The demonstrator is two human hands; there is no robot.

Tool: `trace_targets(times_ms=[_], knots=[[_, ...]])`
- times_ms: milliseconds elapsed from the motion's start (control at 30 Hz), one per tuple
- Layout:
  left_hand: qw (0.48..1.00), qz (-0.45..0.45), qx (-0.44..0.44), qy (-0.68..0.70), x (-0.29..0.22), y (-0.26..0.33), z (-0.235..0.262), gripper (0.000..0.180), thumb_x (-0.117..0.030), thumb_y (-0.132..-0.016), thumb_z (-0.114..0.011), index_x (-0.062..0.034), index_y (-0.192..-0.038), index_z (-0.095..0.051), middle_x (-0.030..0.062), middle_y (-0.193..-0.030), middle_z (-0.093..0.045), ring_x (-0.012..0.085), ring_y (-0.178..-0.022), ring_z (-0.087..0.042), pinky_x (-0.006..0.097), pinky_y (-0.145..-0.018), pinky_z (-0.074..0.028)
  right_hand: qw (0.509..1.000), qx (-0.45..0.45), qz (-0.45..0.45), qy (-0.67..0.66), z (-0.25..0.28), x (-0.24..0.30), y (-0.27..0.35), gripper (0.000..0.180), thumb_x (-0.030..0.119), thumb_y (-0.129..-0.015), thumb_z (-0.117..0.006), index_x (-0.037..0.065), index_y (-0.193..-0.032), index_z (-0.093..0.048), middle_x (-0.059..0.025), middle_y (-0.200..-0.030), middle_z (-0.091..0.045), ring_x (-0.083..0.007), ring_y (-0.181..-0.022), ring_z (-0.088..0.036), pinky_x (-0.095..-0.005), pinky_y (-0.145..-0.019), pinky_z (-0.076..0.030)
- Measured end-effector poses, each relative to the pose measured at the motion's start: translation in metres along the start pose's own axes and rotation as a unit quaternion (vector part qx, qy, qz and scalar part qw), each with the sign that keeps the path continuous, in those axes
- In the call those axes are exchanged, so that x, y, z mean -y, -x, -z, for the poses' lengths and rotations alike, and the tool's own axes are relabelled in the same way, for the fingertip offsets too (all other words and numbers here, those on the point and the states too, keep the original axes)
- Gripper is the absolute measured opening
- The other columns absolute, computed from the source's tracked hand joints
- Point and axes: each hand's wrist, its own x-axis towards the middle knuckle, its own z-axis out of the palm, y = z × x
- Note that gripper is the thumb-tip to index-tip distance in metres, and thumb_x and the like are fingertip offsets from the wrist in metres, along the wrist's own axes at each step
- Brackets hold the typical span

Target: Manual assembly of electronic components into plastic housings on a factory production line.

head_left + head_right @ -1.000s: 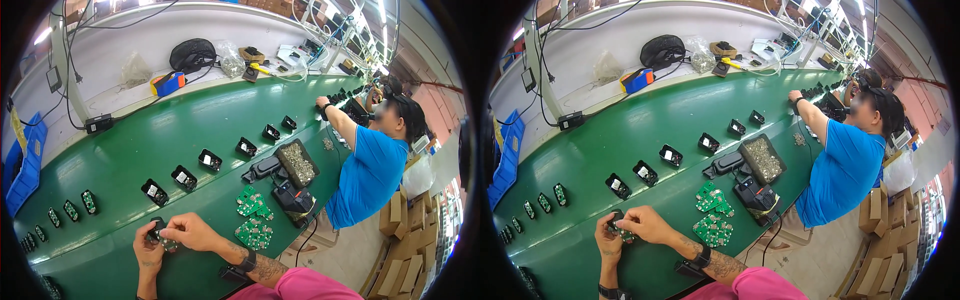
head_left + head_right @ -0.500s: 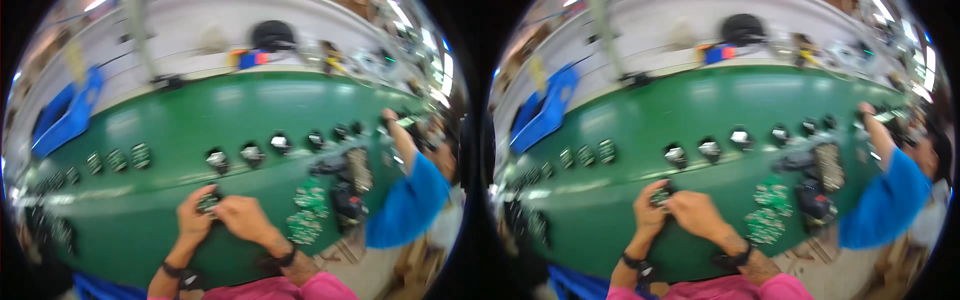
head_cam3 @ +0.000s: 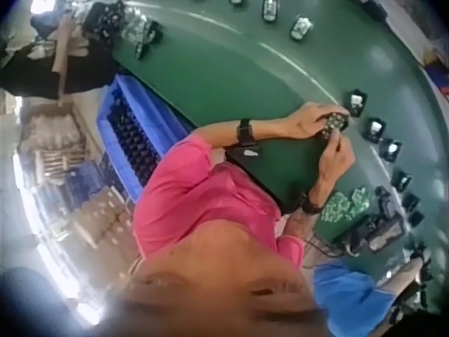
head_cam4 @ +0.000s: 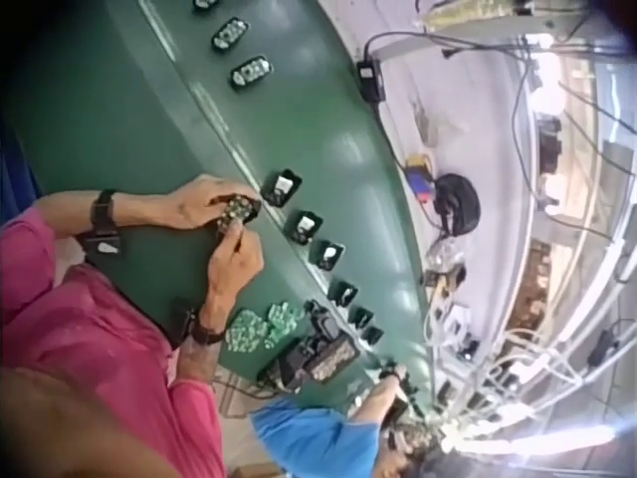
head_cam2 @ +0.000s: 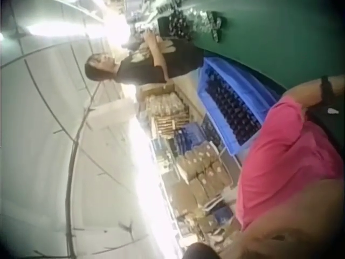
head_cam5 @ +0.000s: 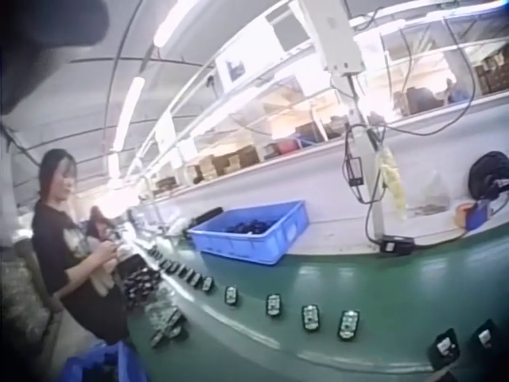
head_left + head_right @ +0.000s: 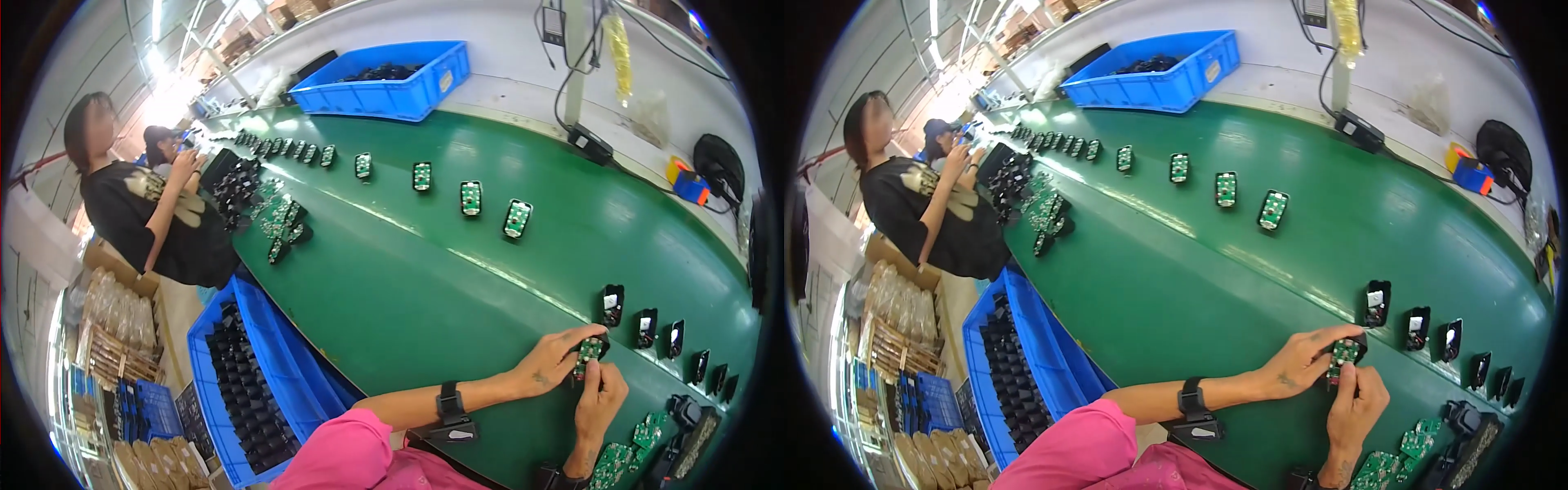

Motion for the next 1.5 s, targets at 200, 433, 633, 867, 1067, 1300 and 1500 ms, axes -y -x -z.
trace_targets(times_ms=[200, 433, 633, 867, 1067, 1300, 1500], knots=[[0.975, 0.092, 0.086, 0.184, -0.011, -0.004, 0.009, 0.051, 0.004, -0.086, -0.051, -0.0065, -0.136, -0.051, 0.0123, -0.111, -0.063, 0.0169, -0.076, -0.065, 0.030, -0.070, -0.053, 0.999, -0.024, -0.024, 0.037, -0.002, -0.009, 0.000, 0.028, 0.009, -0.095, -0.057, -0.004, -0.071, -0.051, -0.0130, -0.062, -0.049, -0.0281, -0.055, -0.046, -0.0397, -0.053, -0.034], [0.978, 0.144, 0.043, 0.143, -0.003, -0.002, 0.004, 0.036, -0.019, -0.098, -0.056, -0.0067, -0.133, -0.051, 0.0072, -0.089, -0.065, 0.0103, -0.057, -0.061, 0.024, -0.048, -0.050, 0.996, -0.003, 0.002, 0.093, -0.007, -0.013, 0.003, 0.032, 0.012, -0.096, -0.057, -0.004, -0.069, -0.050, -0.0129, -0.062, -0.049, -0.0295, -0.054, -0.046, -0.0415, -0.052, -0.034], [0.980, 0.145, 0.036, 0.131, -0.009, -0.001, 0.004, 0.033, -0.016, -0.099, -0.055, -0.0064, -0.130, -0.052, 0.0086, -0.090, -0.065, 0.0112, -0.052, -0.060, 0.025, -0.046, -0.051, 0.993, 0.042, -0.062, 0.089, -0.002, -0.005, 0.002, 0.027, 0.016, -0.097, -0.056, -0.003, -0.079, -0.056, -0.0147, -0.068, -0.055, -0.0290, -0.059, -0.054, -0.0413, -0.056, -0.040], [0.956, 0.201, 0.089, 0.193, -0.008, -0.005, 0.001, 0.037, -0.011, -0.099, -0.052, -0.0085, -0.136, -0.049, 0.0085, -0.107, -0.064, 0.0127, -0.072, -0.067, 0.027, -0.061, -0.058, 0.996, 0.030, -0.073, -0.030, 0.006, 0.004, -0.007, 0.041, 0.012, -0.095, -0.052, -0.002, -0.133, -0.051, -0.0193, -0.098, -0.068, -0.0293, -0.084, -0.069, -0.0372, -0.074, -0.053], [0.965, 0.190, 0.054, 0.172, -0.003, -0.003, -0.001, 0.034, -0.006, -0.101, -0.046, -0.0030, -0.134, -0.048, 0.0100, -0.108, -0.064, 0.0132, -0.076, -0.068, 0.026, -0.063, -0.058, 0.998, 0.042, -0.036, -0.042, 0.003, -0.003, -0.009, 0.047, 0.007, -0.094, -0.052, 0.004, -0.141, -0.047, -0.0236, -0.117, -0.063, -0.0392, -0.096, -0.066, -0.0413, -0.083, -0.052], [0.996, 0.032, 0.012, 0.081, -0.004, 0.010, -0.014, 0.031, -0.003, -0.099, -0.050, -0.0010, -0.129, -0.051, 0.0162, -0.109, -0.065, 0.0160, -0.073, -0.070, 0.028, -0.061, -0.059, 0.998, -0.025, 0.051, -0.019, 0.002, -0.006, -0.004, 0.043, 0.000, -0.091, -0.057, 0.009, -0.134, -0.055, -0.0146, -0.085, -0.061, -0.0315, -0.070, -0.061, -0.0401, -0.063, -0.050], [0.986, 0.128, -0.044, 0.099, -0.006, 0.002, -0.010, 0.027, -0.009, -0.098, -0.052, 0.0016, -0.123, -0.051, 0.0121, -0.093, -0.067, 0.0163, -0.069, -0.069, 0.027, -0.058, -0.057, 0.996, -0.019, 0.033, -0.076, 0.005, 0.001, -0.005, 0.052, 0.006, -0.085, -0.068, 0.004, -0.135, -0.054, -0.0123, -0.088, -0.061, -0.0254, -0.071, -0.060, -0.0349, -0.066, -0.051]])
